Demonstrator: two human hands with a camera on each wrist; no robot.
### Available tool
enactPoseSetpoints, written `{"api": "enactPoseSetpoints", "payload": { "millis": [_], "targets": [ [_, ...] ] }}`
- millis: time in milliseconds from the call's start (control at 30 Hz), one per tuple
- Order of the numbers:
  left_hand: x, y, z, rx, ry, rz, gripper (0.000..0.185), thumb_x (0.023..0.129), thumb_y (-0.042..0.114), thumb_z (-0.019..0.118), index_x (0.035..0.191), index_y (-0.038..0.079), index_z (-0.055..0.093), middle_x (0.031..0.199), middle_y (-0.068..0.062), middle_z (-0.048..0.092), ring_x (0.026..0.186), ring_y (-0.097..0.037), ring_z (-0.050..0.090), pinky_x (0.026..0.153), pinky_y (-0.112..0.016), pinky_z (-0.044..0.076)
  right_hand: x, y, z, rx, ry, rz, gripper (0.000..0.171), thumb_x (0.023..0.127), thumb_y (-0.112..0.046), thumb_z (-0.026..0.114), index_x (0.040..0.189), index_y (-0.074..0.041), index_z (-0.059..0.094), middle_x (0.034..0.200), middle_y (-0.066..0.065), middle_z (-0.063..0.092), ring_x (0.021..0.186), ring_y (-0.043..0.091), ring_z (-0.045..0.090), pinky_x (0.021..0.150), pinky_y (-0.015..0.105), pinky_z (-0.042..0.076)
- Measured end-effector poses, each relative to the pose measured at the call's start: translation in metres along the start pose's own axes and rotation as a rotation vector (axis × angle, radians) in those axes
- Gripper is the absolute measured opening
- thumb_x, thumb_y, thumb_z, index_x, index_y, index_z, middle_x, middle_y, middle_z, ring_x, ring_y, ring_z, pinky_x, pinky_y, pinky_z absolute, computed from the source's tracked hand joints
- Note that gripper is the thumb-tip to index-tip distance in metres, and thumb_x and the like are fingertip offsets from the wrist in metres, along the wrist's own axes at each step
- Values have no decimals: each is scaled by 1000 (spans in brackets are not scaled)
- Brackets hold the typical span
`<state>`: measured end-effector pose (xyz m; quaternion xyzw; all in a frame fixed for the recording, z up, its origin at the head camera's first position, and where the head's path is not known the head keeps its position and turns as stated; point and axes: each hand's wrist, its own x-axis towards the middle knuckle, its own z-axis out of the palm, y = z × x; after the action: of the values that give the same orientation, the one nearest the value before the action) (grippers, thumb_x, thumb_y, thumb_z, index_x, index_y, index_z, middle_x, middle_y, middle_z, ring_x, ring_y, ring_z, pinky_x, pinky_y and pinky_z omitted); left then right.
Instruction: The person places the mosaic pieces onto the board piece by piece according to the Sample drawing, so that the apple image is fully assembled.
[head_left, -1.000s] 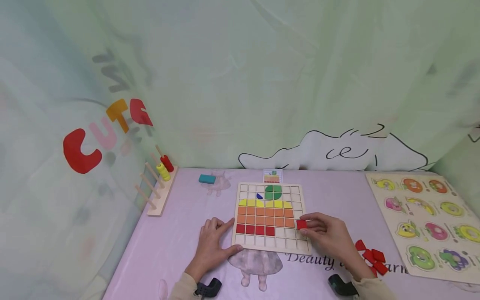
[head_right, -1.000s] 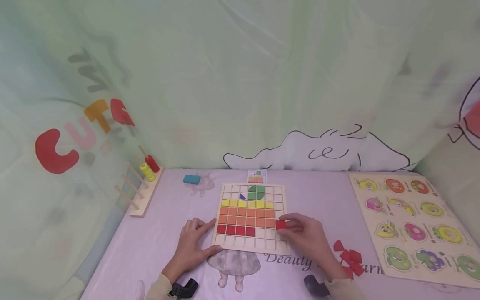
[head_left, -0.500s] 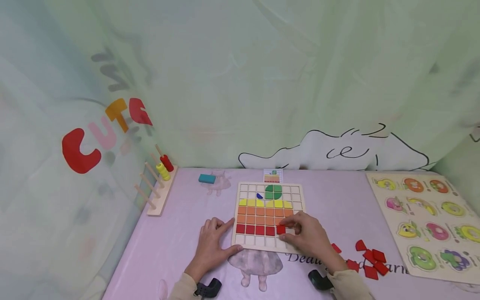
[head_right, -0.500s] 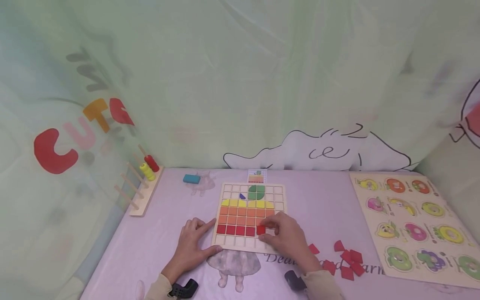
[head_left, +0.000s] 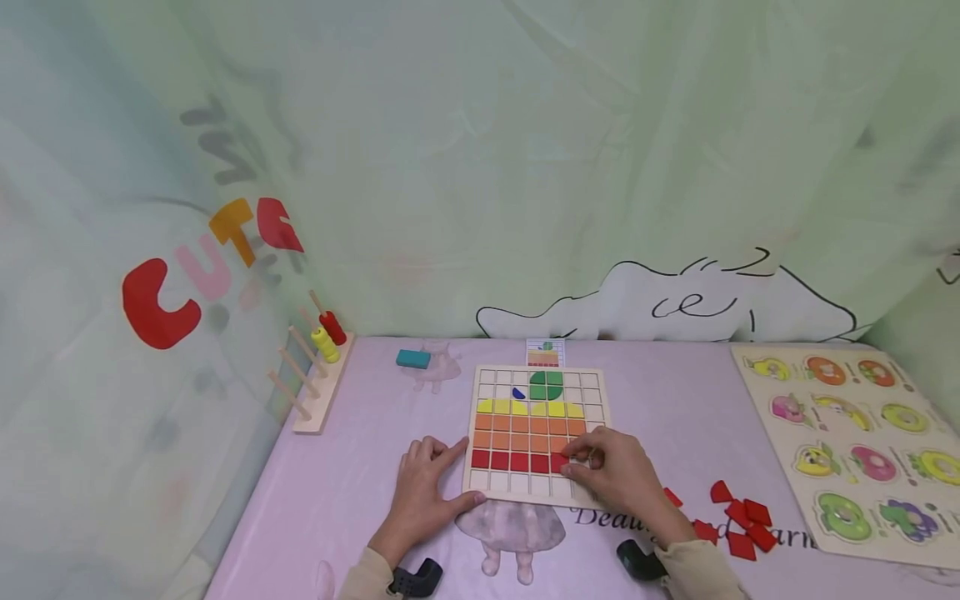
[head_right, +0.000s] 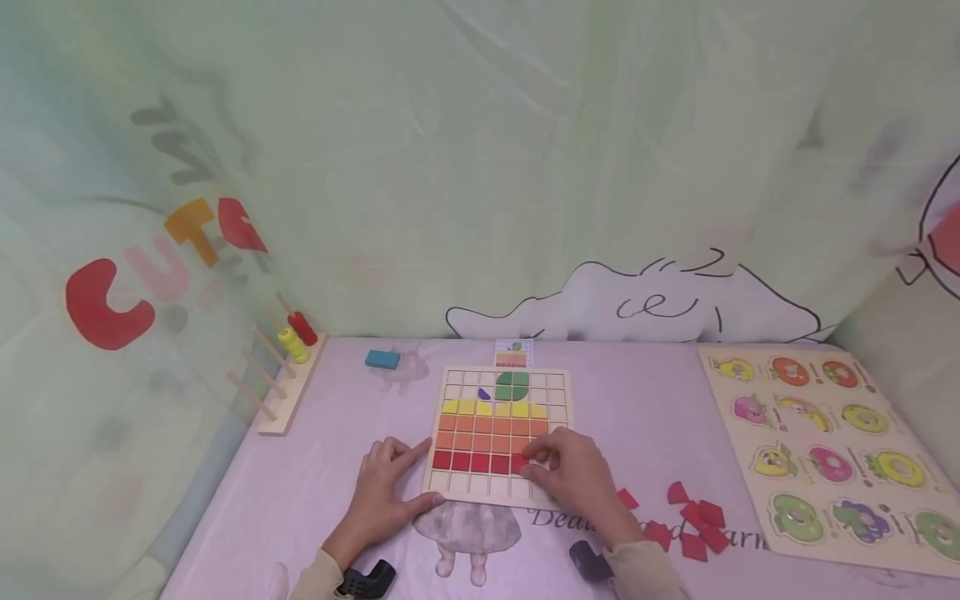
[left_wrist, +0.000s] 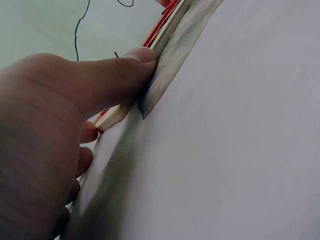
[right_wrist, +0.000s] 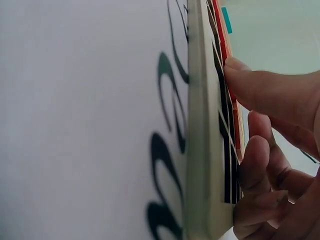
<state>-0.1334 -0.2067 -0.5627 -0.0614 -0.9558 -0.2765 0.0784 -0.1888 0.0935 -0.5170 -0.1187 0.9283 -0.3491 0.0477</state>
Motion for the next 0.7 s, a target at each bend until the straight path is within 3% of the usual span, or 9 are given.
{"api": "enactPoseSetpoints", "payload": {
  "millis": [533,700],
  "targets": [
    [1,0,-1,0,-1,-1,81,75,52,93,146,23,67,107,4,50,97,-10,36,86,-35,35,0,-1,1,25,29,25,19,80,-15,93,95,-13,82,83,-2,62,72,14,50,62,24,39],
    [0,-1,-1,0,-1,-3,80,75,52,93,145,23,67,107,4,50,97,-10,37,86,-35,35,-1,2,-5,66,21,-20,25,78,-16,96,97,-12,81,85,-3,64,74,13,52,64,22,43]
  ]
}}
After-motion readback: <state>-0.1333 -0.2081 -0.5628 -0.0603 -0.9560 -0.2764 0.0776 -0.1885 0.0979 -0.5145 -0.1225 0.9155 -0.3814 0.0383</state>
